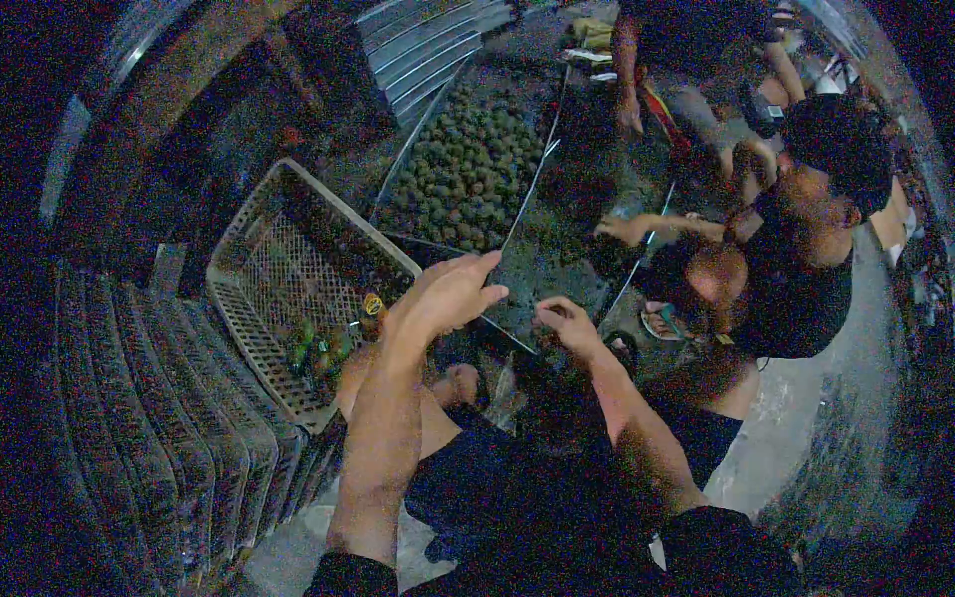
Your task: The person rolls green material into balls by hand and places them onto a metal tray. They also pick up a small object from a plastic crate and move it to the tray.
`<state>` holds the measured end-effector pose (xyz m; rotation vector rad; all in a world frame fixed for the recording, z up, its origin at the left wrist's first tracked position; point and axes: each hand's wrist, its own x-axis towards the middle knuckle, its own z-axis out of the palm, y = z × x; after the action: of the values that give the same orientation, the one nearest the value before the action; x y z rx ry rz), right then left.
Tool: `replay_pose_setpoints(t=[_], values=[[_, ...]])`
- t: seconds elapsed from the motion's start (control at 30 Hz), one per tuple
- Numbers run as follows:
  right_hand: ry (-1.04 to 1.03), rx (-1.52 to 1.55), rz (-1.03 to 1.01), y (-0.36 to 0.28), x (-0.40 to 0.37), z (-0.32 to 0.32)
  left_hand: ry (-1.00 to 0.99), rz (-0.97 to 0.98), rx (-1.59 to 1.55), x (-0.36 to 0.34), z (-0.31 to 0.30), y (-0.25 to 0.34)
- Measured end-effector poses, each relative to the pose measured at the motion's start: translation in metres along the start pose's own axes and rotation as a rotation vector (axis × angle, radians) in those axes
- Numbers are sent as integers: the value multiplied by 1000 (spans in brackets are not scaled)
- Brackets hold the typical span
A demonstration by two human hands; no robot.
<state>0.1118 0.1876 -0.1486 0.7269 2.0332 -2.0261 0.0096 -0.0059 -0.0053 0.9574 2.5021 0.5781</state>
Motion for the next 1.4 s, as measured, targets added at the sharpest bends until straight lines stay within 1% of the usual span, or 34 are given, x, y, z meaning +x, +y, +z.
replay_pose_setpoints(t=[0.03,0.07,0.13,0.17,0.2,0.27,0.3,0.33,0.4,0.43,0.47,0.5,0.53,0.57,0.6,0.67,0.7,0.73,0.8,0.87,0.93,0.97,1.03,1.07,1.1,1.13,1.17,1.2,1.23,1.3,1.33,1.37,1.4], values=[[-35,202,-26,-4,-7,1,-41,-39,19,1,-2,1],[-38,205,-27,3,-6,-6,-80,-80,41,2,-5,0],[-115,626,224,13,-3,-23,-59,-72,54,0,-7,-1],[-67,704,237,15,-5,-22,-44,-57,59,-1,-7,0],[-65,706,238,24,1,-23,-46,-56,60,1,-8,1],[-60,475,224,53,18,-25,-100,-75,61,4,-9,4],[52,250,272,53,23,-22,-105,-75,60,4,-7,5],[52,252,278,45,21,-16,-82,-48,64,4,-5,5],[147,-162,87,27,17,-3,-59,-25,65,3,-3,4],[143,-156,137,24,16,0,-50,-21,59,2,-2,5],[135,-158,141,28,17,-1,-39,-19,55,0,-1,4],[25,-192,71,29,16,-2,-43,-30,52,-2,-1,3],[-86,-224,2,30,15,-1,-4,-3,31,-6,-2,2],[-158,-158,26,31,11,-4,37,26,10,-8,-3,1],[-166,-159,31,37,13,-6,35,17,8,-10,-4,0],[-176,54,155,57,15,-19,16,13,16,-10,-8,0],[-169,270,294,65,12,-24,15,6,13,-11,-9,-2],[-174,269,302,81,12,-29,46,14,15,-13,-8,-2],[-182,192,508,116,19,-33,73,16,22,-16,-9,-3],[-101,-63,494,167,35,-30,58,19,4,-17,-12,-3],[-5,-677,516,236,78,-32,25,6,23,-13,-12,-5],[-2,-672,526,266,99,-35,-5,-7,33,-11,-11,-5],[-103,-90,342,304,129,-46,-6,-3,34,-10,-12,-6],[-131,172,340,246,131,-39,3,-6,38,-10,-14,-6],[-110,361,333,168,132,-27,-13,4,29,-8,-16,-6],[-76,462,288,121,142,-25,-23,4,27,-7,-18,-6],[-26,507,227,84,160,-27,-34,0,24,-5,-21,-6],[2,510,93,75,187,-37,-47,3,15,-3,-23,-6],[8,508,103,63,203,-41,-45,-7,1,-2,-26,-6],[134,258,-2,43,214,-41,-63,-17,-19,-1,-29,-8],[139,262,8,63,222,-48,-61,-6,5,1,-30,-10],[83,-320,-129,85,227,-53,-57,5,29,3,-31,-11],[12,-901,-260,131,239,-64,-70,3,26,5,-31,-12]])
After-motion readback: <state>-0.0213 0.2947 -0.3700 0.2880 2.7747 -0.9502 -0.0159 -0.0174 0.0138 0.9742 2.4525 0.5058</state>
